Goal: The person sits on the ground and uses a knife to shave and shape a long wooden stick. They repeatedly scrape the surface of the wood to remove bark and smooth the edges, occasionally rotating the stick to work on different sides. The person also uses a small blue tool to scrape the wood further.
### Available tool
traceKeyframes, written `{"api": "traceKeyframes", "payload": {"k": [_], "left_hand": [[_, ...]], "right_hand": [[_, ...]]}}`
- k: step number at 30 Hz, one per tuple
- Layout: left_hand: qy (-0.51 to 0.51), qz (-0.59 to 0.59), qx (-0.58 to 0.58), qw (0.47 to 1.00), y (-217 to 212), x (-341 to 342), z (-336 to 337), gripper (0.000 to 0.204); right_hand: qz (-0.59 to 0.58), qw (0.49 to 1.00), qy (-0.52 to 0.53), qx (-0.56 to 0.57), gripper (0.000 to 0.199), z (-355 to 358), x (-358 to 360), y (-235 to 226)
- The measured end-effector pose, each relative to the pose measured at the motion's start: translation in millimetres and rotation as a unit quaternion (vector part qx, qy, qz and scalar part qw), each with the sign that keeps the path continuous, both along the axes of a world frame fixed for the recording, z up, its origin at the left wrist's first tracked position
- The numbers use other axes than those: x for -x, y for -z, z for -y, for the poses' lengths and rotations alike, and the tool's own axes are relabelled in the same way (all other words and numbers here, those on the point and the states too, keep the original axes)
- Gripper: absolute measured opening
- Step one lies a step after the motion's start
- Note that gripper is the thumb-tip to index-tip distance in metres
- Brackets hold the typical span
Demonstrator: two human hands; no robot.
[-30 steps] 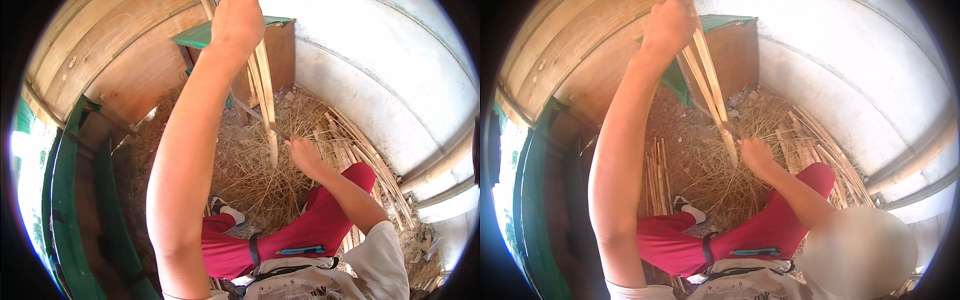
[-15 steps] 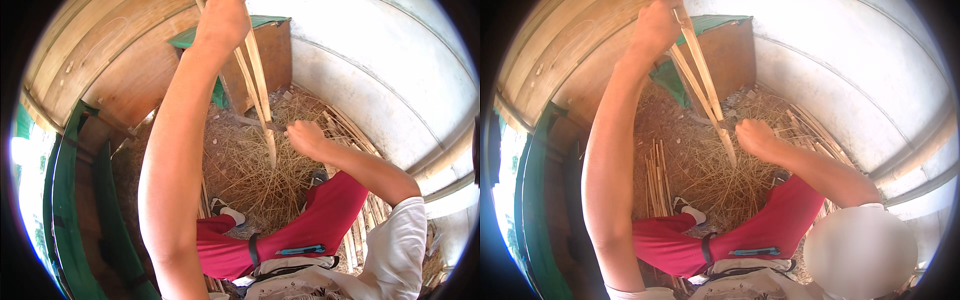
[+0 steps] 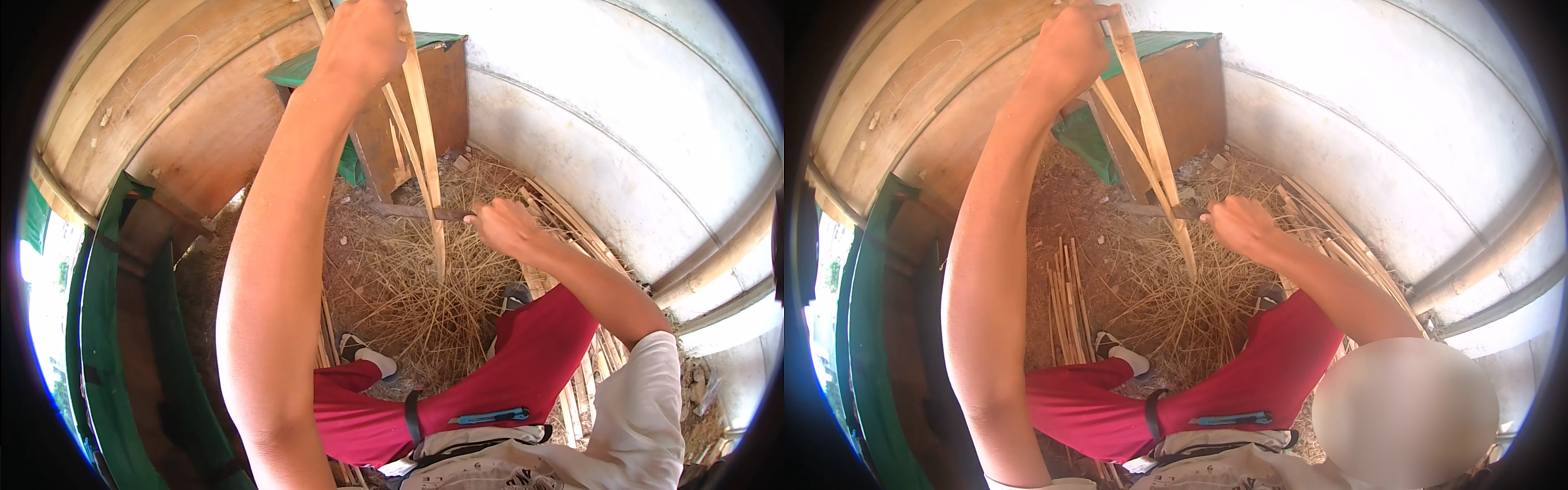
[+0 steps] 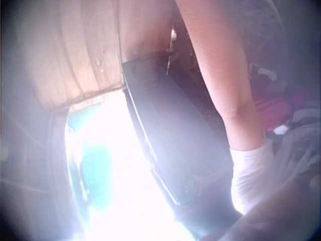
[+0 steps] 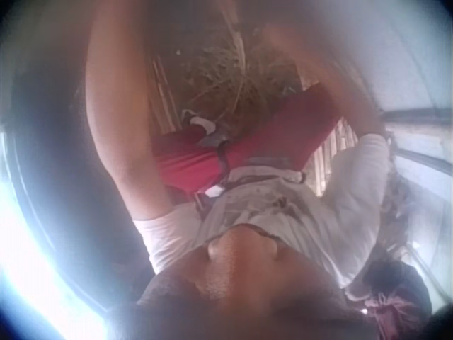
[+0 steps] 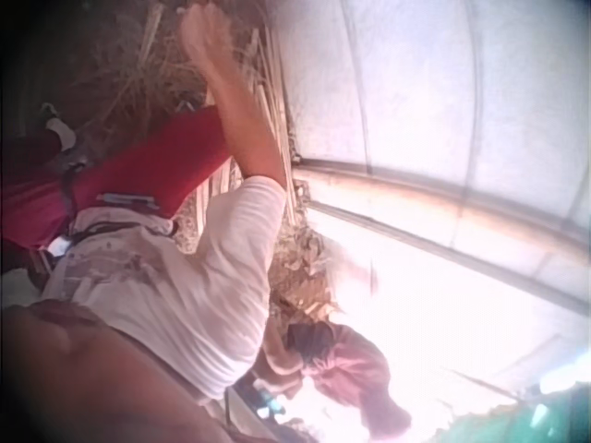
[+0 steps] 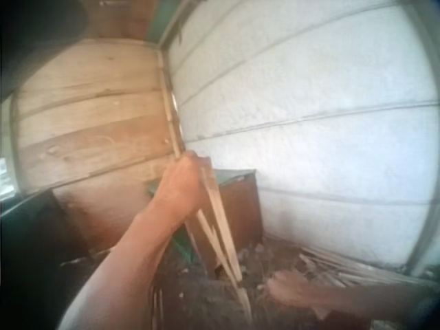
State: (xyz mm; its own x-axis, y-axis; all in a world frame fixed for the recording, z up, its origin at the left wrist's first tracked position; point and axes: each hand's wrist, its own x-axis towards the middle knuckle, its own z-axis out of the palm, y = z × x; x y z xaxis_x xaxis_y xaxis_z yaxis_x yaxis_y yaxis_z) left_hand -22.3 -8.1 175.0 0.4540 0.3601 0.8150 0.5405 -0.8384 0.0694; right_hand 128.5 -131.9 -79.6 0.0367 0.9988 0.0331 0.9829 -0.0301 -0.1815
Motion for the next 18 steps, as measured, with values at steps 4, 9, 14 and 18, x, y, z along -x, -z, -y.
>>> {"api": "traceKeyframes", "payload": {"k": [4, 9, 14, 18], "left_hand": [[-0.038, -0.100, -0.009, 0.994, -8.9, 2.8, -14.8, 0.020], [-0.028, -0.087, -0.018, 0.996, -6.9, -2.5, 5.1, 0.021], [-0.026, -0.064, -0.033, 0.997, -0.6, -10.3, -3.7, 0.021], [-0.001, -0.079, -0.015, 0.997, -4.3, -9.4, 2.5, 0.021]], "right_hand": [[-0.098, 0.994, 0.037, 0.005, 0.036, 7.7, 30.1, -15.0], [-0.168, 0.982, 0.084, -0.016, 0.033, 19.1, 39.9, -16.1], [-0.005, 1.000, 0.018, -0.008, 0.024, 10.4, 26.1, -5.7], [0.063, 0.997, -0.032, 0.022, 0.013, -12.5, 30.1, -64.6]]}}
